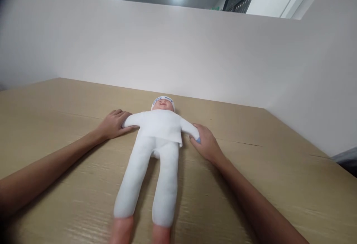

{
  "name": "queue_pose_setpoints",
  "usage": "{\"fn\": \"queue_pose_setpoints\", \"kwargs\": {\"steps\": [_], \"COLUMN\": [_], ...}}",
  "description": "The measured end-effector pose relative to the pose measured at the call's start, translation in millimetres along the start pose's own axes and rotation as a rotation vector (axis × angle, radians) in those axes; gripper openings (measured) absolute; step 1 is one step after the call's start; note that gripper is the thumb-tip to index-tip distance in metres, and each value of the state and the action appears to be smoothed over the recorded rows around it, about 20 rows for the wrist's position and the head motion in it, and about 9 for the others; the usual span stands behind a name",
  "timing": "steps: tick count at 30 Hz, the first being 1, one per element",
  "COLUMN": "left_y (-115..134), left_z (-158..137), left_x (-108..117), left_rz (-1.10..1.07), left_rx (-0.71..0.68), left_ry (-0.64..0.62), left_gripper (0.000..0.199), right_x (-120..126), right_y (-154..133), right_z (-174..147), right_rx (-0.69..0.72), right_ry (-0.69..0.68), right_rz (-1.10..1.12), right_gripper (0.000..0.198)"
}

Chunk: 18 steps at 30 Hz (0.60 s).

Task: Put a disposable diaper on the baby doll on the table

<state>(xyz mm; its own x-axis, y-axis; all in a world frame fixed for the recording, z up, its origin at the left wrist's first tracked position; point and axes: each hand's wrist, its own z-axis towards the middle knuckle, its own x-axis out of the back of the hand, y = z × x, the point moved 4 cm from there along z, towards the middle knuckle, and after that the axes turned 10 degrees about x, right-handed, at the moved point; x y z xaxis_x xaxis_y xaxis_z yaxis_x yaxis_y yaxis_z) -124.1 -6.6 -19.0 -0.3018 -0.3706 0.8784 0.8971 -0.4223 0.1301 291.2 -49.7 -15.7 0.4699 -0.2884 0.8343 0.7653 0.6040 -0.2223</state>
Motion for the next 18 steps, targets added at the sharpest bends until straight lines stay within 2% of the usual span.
{"fn": "queue_pose_setpoints", "kwargs": {"steps": [2,5,10,15,18], "left_y": [-9,-21,-37,-39,-38], "left_z": [14,19,15,17,11], "left_x": [-7,-16,-23,-26,-24], "left_rz": [-0.034,-0.120,-0.184,-0.222,-0.223], "left_rx": [0.056,0.125,0.166,0.199,0.211], "left_ry": [0.040,0.056,0.043,0.013,0.054], "left_gripper": [0.071,0.071,0.070,0.067,0.070], "right_x": [-6,-10,-12,-22,-25], "right_y": [17,33,48,60,60], "right_z": [15,22,16,12,1], "right_rx": [-0.010,-0.033,-0.047,-0.056,-0.141], "right_ry": [0.013,0.035,0.033,-0.039,-0.019], "right_rz": [-0.017,-0.047,-0.102,-0.110,-0.172], "right_gripper": [0.045,0.048,0.059,0.064,0.077]}}
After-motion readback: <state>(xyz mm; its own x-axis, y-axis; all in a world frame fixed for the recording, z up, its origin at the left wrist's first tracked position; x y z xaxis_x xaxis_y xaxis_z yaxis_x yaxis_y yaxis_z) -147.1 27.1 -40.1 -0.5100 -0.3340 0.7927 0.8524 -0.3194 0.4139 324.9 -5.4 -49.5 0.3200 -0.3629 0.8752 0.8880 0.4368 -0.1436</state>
